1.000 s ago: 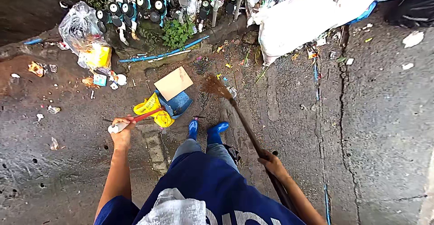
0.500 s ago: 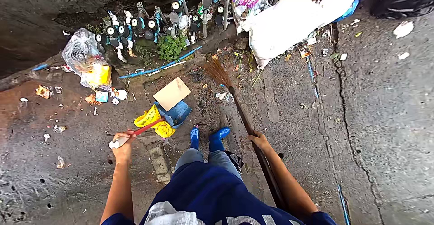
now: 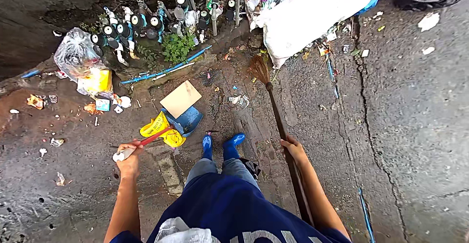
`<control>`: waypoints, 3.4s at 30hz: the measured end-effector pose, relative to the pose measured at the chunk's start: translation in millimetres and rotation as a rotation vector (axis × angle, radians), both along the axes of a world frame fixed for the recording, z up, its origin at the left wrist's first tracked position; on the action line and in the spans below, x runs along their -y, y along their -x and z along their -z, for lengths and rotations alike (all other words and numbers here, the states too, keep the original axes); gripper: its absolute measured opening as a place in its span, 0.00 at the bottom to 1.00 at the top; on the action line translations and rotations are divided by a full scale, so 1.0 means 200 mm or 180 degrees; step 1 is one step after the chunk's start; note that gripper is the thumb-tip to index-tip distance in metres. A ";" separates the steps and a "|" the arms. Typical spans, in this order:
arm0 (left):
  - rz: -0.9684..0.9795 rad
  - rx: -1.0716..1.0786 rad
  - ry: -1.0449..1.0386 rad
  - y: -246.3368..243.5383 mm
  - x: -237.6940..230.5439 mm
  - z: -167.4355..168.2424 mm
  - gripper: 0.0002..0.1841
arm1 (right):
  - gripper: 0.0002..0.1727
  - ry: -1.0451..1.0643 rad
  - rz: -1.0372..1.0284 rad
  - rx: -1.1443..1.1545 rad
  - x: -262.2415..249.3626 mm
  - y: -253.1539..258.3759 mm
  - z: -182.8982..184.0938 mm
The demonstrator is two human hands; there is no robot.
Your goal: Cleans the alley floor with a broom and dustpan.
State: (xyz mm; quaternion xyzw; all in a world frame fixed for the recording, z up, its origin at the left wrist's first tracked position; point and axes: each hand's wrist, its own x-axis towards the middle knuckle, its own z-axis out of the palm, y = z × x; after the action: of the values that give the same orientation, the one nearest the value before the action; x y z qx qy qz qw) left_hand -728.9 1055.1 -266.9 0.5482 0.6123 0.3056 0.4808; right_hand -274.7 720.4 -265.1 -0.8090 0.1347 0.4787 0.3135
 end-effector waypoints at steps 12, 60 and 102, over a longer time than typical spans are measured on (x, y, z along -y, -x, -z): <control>0.0007 -0.0133 0.0155 -0.04 0.01 -0.01 0.14 | 0.32 0.0528 -0.1421 -0.0633 0.59 0.42 -0.33; 0.0338 -0.0012 -0.0090 -0.03 0.00 0.00 0.12 | 0.35 0.0692 -0.1687 -0.0468 0.68 0.43 -0.40; 0.0175 -0.0264 -0.0079 -0.31 0.10 -0.01 0.15 | 0.33 -0.0054 0.0013 -0.0177 0.57 0.05 -0.17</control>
State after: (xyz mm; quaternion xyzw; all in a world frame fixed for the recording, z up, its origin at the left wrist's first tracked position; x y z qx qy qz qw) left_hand -667.4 1036.0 -264.4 0.5829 0.6125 0.2769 0.4565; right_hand -285.1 607.3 -231.6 -0.7924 0.1410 0.5015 0.3174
